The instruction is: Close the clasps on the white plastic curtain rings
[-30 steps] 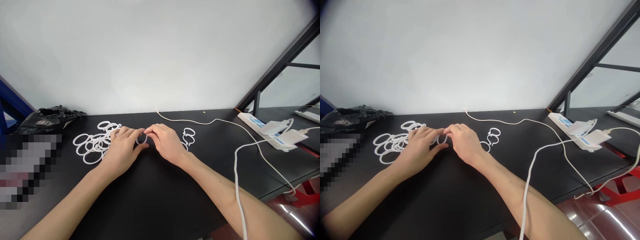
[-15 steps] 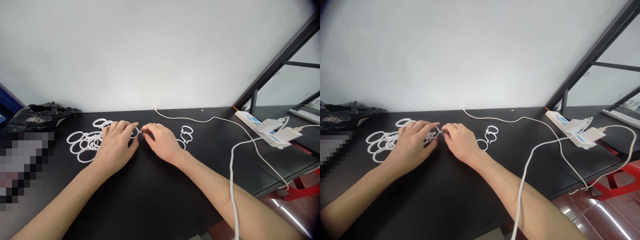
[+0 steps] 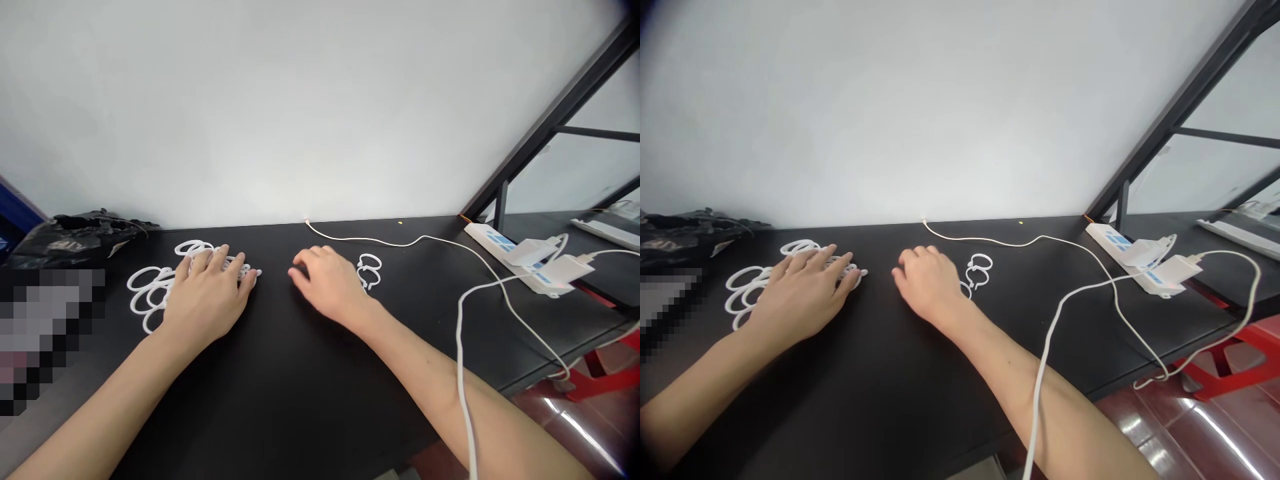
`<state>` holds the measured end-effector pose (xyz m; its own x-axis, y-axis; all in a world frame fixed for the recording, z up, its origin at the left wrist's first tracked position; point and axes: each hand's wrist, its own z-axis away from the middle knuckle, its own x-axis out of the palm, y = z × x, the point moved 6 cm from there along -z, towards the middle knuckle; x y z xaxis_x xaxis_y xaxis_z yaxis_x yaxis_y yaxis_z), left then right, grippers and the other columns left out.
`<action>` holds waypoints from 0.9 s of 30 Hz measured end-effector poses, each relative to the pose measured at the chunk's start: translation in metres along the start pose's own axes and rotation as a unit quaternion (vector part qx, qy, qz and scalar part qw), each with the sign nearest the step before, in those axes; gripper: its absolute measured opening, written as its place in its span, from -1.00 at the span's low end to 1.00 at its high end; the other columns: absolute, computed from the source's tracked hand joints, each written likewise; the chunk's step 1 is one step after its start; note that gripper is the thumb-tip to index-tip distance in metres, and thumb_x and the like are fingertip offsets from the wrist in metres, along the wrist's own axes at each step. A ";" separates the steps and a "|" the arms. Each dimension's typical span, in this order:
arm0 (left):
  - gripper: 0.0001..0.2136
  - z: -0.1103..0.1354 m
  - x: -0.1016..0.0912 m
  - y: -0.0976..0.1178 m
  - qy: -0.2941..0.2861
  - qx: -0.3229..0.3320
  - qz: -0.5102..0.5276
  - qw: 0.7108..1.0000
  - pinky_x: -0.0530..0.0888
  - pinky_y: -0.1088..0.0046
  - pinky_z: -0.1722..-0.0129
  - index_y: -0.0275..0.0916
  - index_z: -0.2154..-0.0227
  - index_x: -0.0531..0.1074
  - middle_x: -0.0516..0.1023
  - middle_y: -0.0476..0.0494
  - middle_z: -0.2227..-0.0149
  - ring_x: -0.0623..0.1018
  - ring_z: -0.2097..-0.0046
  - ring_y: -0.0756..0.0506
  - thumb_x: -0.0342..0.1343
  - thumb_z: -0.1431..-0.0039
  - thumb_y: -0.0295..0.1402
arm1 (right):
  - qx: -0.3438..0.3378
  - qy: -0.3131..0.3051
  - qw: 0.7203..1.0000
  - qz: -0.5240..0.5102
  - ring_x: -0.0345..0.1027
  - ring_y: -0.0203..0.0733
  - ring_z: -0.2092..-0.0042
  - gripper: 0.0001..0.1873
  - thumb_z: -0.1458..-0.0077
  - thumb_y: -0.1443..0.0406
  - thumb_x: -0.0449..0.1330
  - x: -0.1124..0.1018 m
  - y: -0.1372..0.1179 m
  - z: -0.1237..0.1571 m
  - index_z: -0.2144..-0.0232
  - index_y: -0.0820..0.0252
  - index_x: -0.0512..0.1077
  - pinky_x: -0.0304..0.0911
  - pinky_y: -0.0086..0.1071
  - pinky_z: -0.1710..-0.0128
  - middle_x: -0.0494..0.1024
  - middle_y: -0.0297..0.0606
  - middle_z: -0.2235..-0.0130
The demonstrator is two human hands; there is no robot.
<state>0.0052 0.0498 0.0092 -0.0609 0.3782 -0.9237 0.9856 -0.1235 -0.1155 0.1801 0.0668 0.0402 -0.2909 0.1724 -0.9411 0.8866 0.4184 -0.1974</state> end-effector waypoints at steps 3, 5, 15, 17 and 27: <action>-0.43 0.000 0.002 0.001 -0.025 -0.001 0.000 1.000 0.22 -0.14 -0.18 -0.38 -0.20 0.36 0.34 -0.48 -0.24 0.30 -0.25 -0.50 -0.24 -0.35 -0.10 | 0.109 0.009 0.992 0.061 0.43 -0.02 0.10 -0.74 -0.28 0.19 0.05 -0.010 0.029 -0.004 0.28 0.18 0.49 0.30 -0.21 0.18 0.58 -0.13 0.18; -0.41 0.000 0.003 0.002 -0.040 -0.004 0.002 0.999 0.19 -0.16 -0.19 -0.38 -0.24 0.31 0.30 -0.48 -0.26 0.27 -0.27 -0.52 -0.25 -0.35 -0.08 | 0.138 -0.012 0.988 0.067 0.45 -0.01 0.13 -0.71 -0.28 0.18 0.03 -0.008 0.042 -0.006 0.30 0.19 0.49 0.31 -0.20 0.17 0.58 -0.11 0.19; -0.45 0.000 -0.021 0.011 0.077 0.026 0.009 0.997 0.08 -0.24 -0.24 -0.45 -0.11 0.43 0.39 -0.49 -0.19 0.25 -0.26 -0.54 -0.19 -0.36 -0.09 | 0.087 0.016 0.996 0.020 0.30 0.04 -0.03 -0.71 -0.27 0.20 0.07 0.022 0.041 -0.011 0.12 0.21 0.49 0.24 -0.11 -0.03 0.50 -0.09 0.09; -0.54 0.000 -0.034 0.019 0.120 0.073 0.062 0.988 0.19 -0.12 -0.23 -0.40 -0.04 0.48 0.46 -0.41 -0.12 0.32 -0.22 -0.44 -0.13 -0.36 -0.15 | 0.072 0.022 0.997 0.023 0.30 0.04 -0.02 -0.72 -0.28 0.21 0.04 0.023 0.037 -0.011 0.12 0.20 0.49 0.24 -0.09 -0.01 0.50 -0.08 0.10; -0.76 0.016 -0.029 0.066 0.029 0.297 0.204 0.932 0.47 0.14 0.01 -0.18 0.13 0.54 0.54 -0.16 0.04 0.44 -0.03 -0.22 -0.03 -0.33 -0.45 | 0.042 0.019 0.999 -0.024 0.32 -0.05 0.09 -0.58 -0.38 0.15 -0.13 0.022 0.019 -0.010 0.17 0.19 0.47 0.23 -0.14 0.06 0.53 -0.13 0.13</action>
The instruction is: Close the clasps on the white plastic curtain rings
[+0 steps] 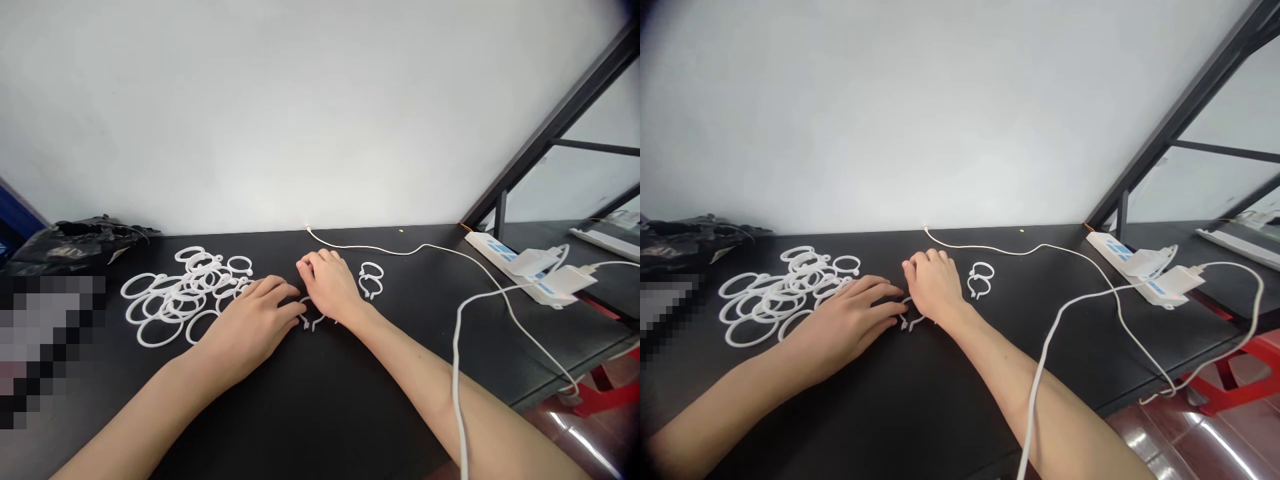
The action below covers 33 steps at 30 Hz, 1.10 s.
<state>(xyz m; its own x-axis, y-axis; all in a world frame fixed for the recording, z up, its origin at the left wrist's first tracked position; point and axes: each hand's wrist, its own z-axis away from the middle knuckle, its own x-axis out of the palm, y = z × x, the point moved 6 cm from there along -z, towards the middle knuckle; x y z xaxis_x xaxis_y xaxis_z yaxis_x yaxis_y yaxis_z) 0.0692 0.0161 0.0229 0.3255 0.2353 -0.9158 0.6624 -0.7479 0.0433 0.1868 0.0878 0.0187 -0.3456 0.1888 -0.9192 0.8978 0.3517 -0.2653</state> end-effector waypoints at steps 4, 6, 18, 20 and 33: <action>-0.78 0.001 -0.003 -0.009 0.007 -0.014 0.006 1.000 0.47 0.17 0.04 -0.23 0.30 0.51 0.55 -0.16 0.11 0.45 0.02 -0.19 -0.04 -0.35 -0.41 | 0.001 -0.005 1.000 -0.024 0.33 -0.07 0.10 -0.57 -0.39 0.14 -0.15 -0.002 -0.002 0.001 0.18 0.19 0.47 0.23 -0.16 0.07 0.54 -0.14 0.13; -0.77 0.001 -0.006 -0.012 0.023 -0.018 -0.002 1.000 0.46 0.19 0.06 -0.25 0.31 0.48 0.54 -0.17 0.11 0.45 0.05 -0.17 -0.07 -0.37 -0.41 | 0.006 0.002 1.000 -0.030 0.33 -0.06 0.09 -0.58 -0.39 0.16 -0.14 -0.005 -0.002 0.000 0.19 0.20 0.47 0.22 -0.16 0.07 0.55 -0.15 0.13; -0.82 0.005 -0.028 -0.030 0.122 -0.131 -0.097 0.979 0.42 0.17 0.18 -0.23 0.31 0.42 0.52 -0.24 0.15 0.44 0.16 -0.22 -0.07 -0.36 -0.39 | -0.107 -0.015 0.953 -0.284 0.47 -0.27 0.17 -0.79 -0.29 0.21 0.09 -0.017 -0.028 0.014 0.09 0.13 0.42 0.36 -0.34 0.13 0.59 -0.31 0.16; -0.83 0.005 -0.028 -0.029 0.127 -0.128 -0.088 0.980 0.43 0.19 0.20 -0.23 0.30 0.42 0.50 -0.23 0.14 0.42 0.19 -0.19 -0.06 -0.36 -0.38 | -0.115 -0.015 0.947 -0.300 0.48 -0.28 0.16 -0.78 -0.26 0.28 0.11 -0.015 -0.028 0.014 0.06 0.14 0.42 0.38 -0.34 0.12 0.59 -0.28 0.12; -0.59 0.006 -0.017 -0.034 0.103 -0.179 -0.060 0.977 0.45 0.07 0.07 -0.30 -0.09 0.27 0.45 -0.35 -0.03 0.46 0.00 -0.32 0.05 -0.29 -0.17 | -0.140 -0.018 0.952 -0.271 0.46 -0.27 0.09 -0.72 -0.29 0.43 -0.01 -0.016 -0.028 0.011 0.11 0.14 0.47 0.37 -0.31 0.02 0.56 -0.26 0.10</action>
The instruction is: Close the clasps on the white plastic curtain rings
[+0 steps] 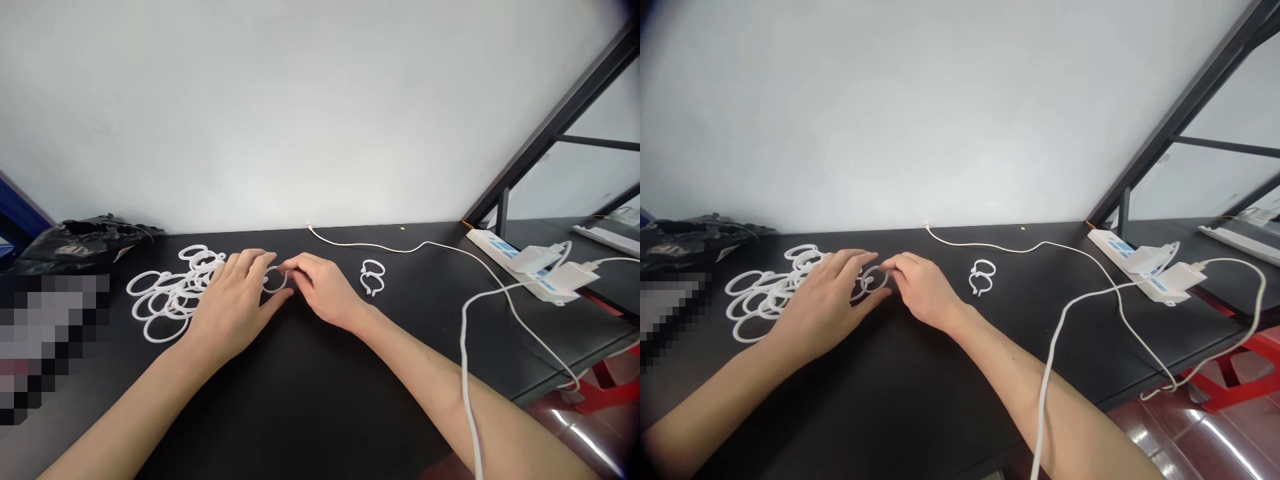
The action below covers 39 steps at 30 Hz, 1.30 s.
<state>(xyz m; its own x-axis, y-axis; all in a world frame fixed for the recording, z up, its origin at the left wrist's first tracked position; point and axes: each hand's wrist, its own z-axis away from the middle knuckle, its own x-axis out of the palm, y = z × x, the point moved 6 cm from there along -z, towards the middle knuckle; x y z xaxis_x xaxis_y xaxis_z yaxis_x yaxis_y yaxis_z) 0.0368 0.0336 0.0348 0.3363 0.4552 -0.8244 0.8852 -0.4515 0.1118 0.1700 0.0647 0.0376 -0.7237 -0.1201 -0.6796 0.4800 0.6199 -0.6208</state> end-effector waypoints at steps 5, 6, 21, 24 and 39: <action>-0.57 0.000 0.004 0.000 -0.017 -0.002 -0.005 1.000 0.43 0.05 0.03 -0.32 -0.11 0.30 0.50 -0.33 0.00 0.45 -0.01 -0.32 0.03 -0.29 -0.16 | -0.019 0.005 1.000 0.007 0.45 -0.28 0.11 -0.76 -0.29 0.43 0.03 -0.005 -0.002 -0.001 0.17 0.14 0.48 0.37 -0.35 0.06 0.56 -0.29 0.15; -0.57 0.001 0.005 0.000 -0.022 0.000 -0.003 1.000 0.42 0.05 0.03 -0.32 -0.11 0.31 0.52 -0.32 0.03 0.46 0.00 -0.31 0.03 -0.29 -0.16 | -0.018 0.002 1.000 0.006 0.45 -0.29 0.12 -0.75 -0.29 0.43 0.02 -0.005 -0.002 -0.001 0.18 0.13 0.48 0.37 -0.37 0.07 0.56 -0.30 0.15; -0.61 0.005 -0.025 -0.068 0.015 -0.245 -0.073 0.967 0.39 -0.18 0.10 -0.33 -0.08 0.29 0.40 -0.46 0.03 0.41 -0.05 -0.49 -0.20 -0.34 -0.21 | 0.170 0.013 0.936 0.308 0.50 0.04 0.14 -0.76 -0.28 0.20 0.07 -0.033 0.025 0.002 0.14 0.17 0.46 0.35 -0.16 0.22 0.59 -0.09 0.16; -0.60 0.009 -0.021 -0.081 -0.020 -0.276 -0.063 0.959 0.36 -0.24 0.08 -0.34 -0.09 0.31 0.39 -0.48 -0.02 0.38 -0.08 -0.52 -0.20 -0.32 -0.26 | 0.253 -0.029 0.900 0.353 0.51 0.12 0.19 -0.65 -0.28 0.10 0.04 -0.044 0.033 0.007 0.26 0.22 0.48 0.32 -0.13 0.27 0.59 0.01 0.20; -0.61 -0.006 -0.011 -0.036 -0.005 -0.086 -0.032 0.996 0.32 0.00 -0.10 -0.39 -0.04 0.44 0.48 -0.35 -0.05 0.34 -0.10 -0.36 -0.14 -0.34 -0.28 | 0.157 -0.011 0.951 0.266 0.45 -0.13 0.28 -0.74 -0.30 0.15 0.02 -0.001 0.027 0.002 0.33 0.13 0.39 0.17 -0.32 0.38 0.56 -0.25 0.25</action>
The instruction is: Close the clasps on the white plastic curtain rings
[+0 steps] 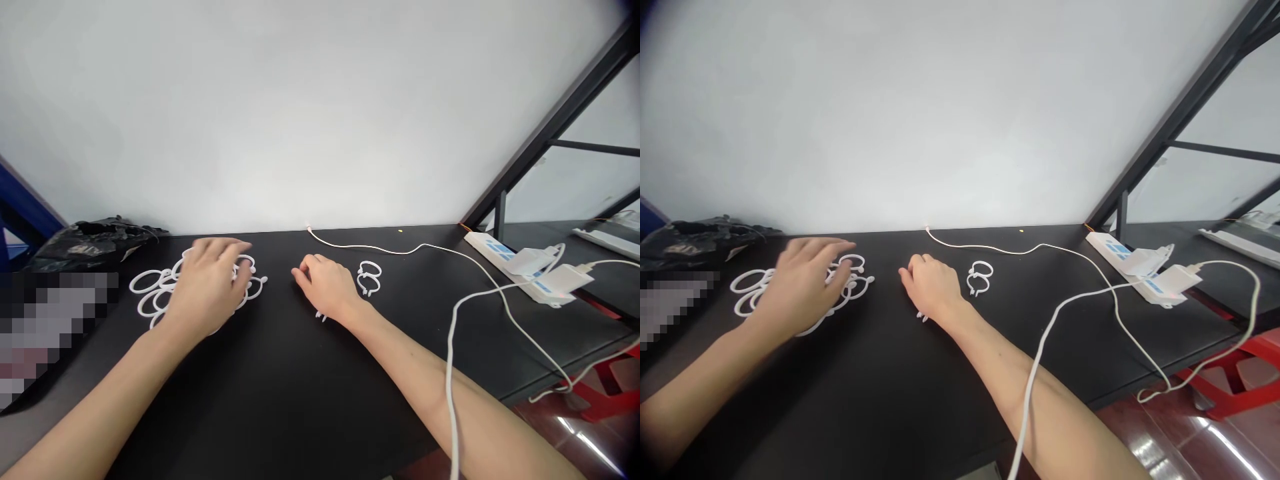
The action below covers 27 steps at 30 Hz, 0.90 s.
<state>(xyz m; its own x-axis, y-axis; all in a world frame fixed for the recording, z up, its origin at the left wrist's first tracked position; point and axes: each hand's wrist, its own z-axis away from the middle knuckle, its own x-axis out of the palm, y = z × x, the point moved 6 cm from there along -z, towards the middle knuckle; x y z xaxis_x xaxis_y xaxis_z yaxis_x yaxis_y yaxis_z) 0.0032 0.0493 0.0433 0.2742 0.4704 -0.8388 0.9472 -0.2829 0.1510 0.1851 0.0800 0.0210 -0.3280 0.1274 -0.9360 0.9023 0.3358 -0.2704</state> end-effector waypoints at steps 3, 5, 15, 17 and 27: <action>-0.71 0.010 0.004 0.037 -0.035 0.153 0.102 0.982 0.42 0.21 0.03 -0.28 0.07 0.49 0.57 -0.19 0.19 0.43 0.08 -0.19 -0.10 -0.35 -0.34 | -0.036 0.042 0.992 -0.117 0.41 -0.22 0.31 -0.75 -0.31 0.16 0.02 0.003 -0.004 -0.004 0.34 0.12 0.40 0.17 -0.36 0.36 0.55 -0.32 0.30; -0.76 0.018 0.009 0.056 -0.077 0.202 0.133 0.967 0.44 0.24 0.08 -0.23 0.11 0.51 0.56 -0.15 0.22 0.44 0.14 -0.15 -0.06 -0.34 -0.36 | -0.051 0.074 0.977 -0.192 0.39 -0.26 0.32 -0.74 -0.32 0.19 0.00 0.001 -0.004 -0.004 0.33 0.14 0.40 0.20 -0.38 0.32 0.54 -0.33 0.34; -0.68 0.025 0.021 0.060 -0.136 0.231 0.085 0.960 0.46 0.25 0.17 -0.15 0.07 0.51 0.49 -0.15 0.14 0.40 0.16 -0.14 -0.07 -0.30 -0.57 | -0.059 0.146 0.935 -0.317 0.38 -0.30 0.36 -0.68 -0.34 0.17 -0.05 -0.014 -0.003 0.000 0.27 0.15 0.45 0.24 -0.42 0.29 0.49 -0.35 0.40; -0.75 0.023 0.021 0.058 -0.143 0.217 0.085 0.962 0.46 0.26 0.19 -0.17 0.19 0.53 0.48 -0.15 0.16 0.39 0.17 -0.14 -0.05 -0.32 -0.53 | -0.069 0.148 0.937 -0.310 0.37 -0.30 0.36 -0.70 -0.33 0.17 -0.03 -0.016 -0.005 0.002 0.29 0.15 0.44 0.24 -0.42 0.30 0.49 -0.35 0.39; -0.82 0.022 0.022 0.059 -0.155 0.197 0.074 0.965 0.46 0.23 0.17 -0.19 0.20 0.52 0.46 -0.15 0.22 0.38 0.18 -0.15 0.00 -0.32 -0.43 | -0.105 0.122 0.945 -0.286 0.31 -0.31 0.38 -0.76 -0.31 0.23 0.01 -0.016 -0.015 0.007 0.32 0.14 0.43 0.21 -0.41 0.34 0.51 -0.35 0.34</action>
<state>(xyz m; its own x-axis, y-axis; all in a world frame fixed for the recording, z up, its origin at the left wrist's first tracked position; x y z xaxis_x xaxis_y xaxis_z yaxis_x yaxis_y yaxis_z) 0.0615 0.0248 0.0223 0.2816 0.1447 -0.9485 0.7476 -0.6528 0.1224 0.1787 0.0660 0.0386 -0.8225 0.0721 -0.5642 0.4916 0.5889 -0.6415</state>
